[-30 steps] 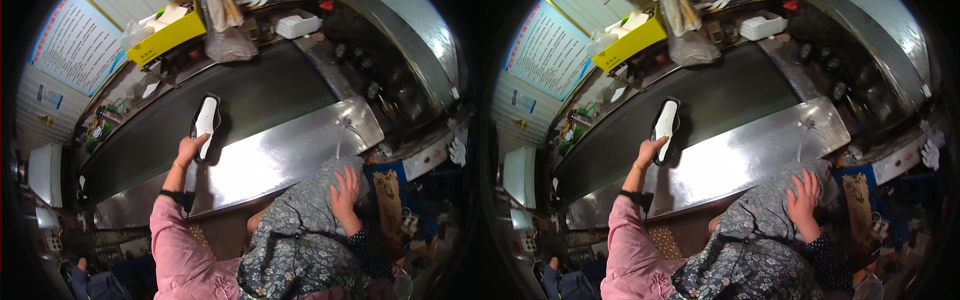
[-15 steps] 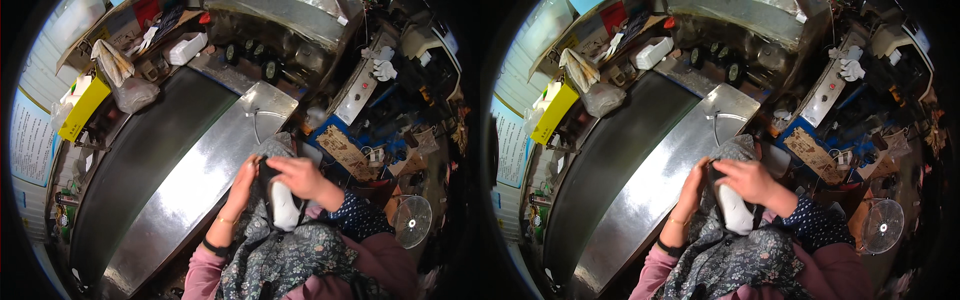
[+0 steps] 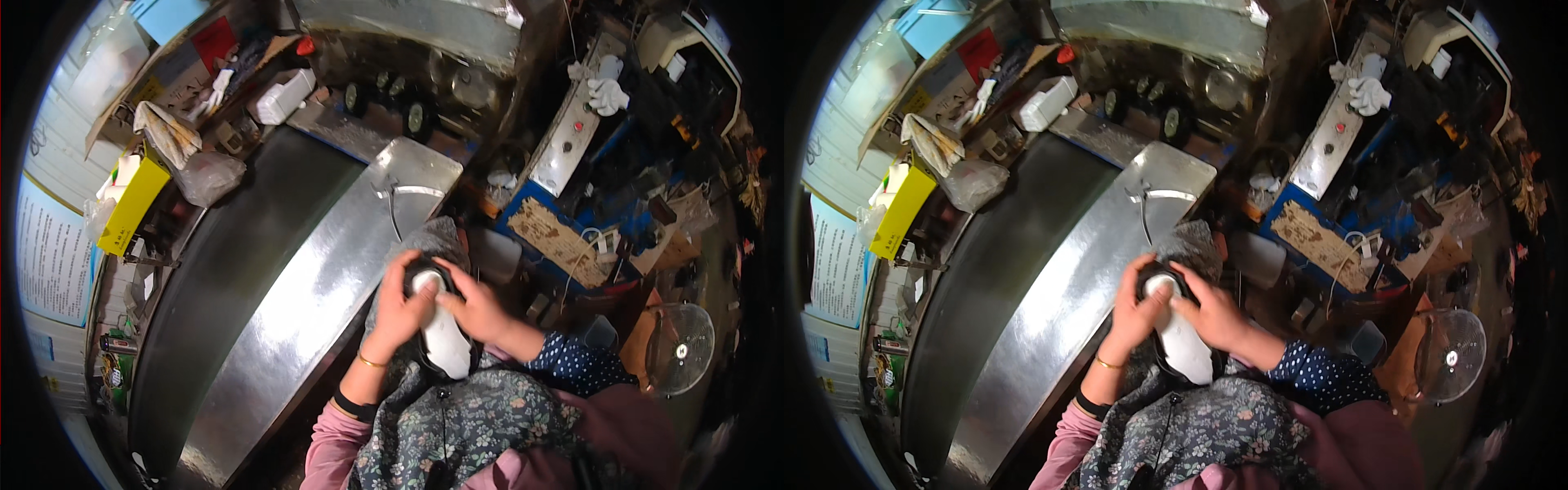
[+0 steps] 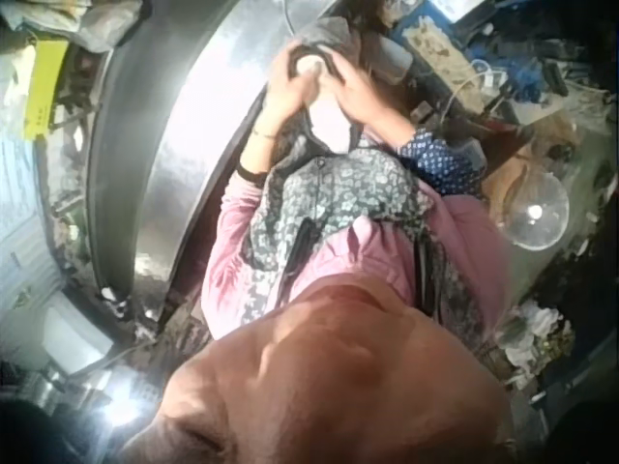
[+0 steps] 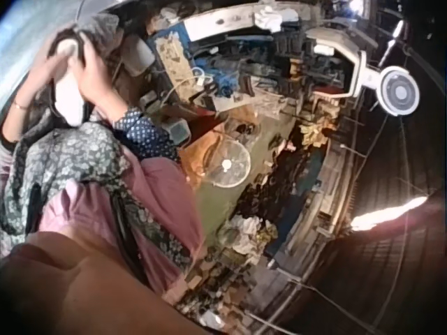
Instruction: Manually assembling and checking shoe components on a factory conveyor line.
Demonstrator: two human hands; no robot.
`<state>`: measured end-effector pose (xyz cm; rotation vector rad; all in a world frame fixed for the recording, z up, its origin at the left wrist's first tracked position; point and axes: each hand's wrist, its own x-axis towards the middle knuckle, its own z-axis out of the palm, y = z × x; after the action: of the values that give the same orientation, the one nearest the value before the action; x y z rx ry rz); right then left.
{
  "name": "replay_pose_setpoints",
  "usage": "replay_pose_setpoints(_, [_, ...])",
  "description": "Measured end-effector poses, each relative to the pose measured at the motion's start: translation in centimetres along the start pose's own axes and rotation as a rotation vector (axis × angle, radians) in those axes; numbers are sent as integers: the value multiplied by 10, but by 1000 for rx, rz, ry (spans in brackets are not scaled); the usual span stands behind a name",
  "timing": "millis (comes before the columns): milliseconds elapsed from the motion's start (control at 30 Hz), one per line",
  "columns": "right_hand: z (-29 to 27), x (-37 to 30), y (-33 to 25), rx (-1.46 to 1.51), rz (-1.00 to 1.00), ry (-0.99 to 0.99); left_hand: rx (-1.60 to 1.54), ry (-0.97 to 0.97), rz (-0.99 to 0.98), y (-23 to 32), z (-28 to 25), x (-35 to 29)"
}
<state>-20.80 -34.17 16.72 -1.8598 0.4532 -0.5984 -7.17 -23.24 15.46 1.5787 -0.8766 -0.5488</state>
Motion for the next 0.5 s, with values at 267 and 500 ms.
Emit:
replay_pose_setpoints(267, [-29,-1,42,339,259,-145,-484,42,-360,7,-17,27])
replay_pose_setpoints(500, [5,-17,57,-146,365,-233,-482,74,-365,-13,2,1])
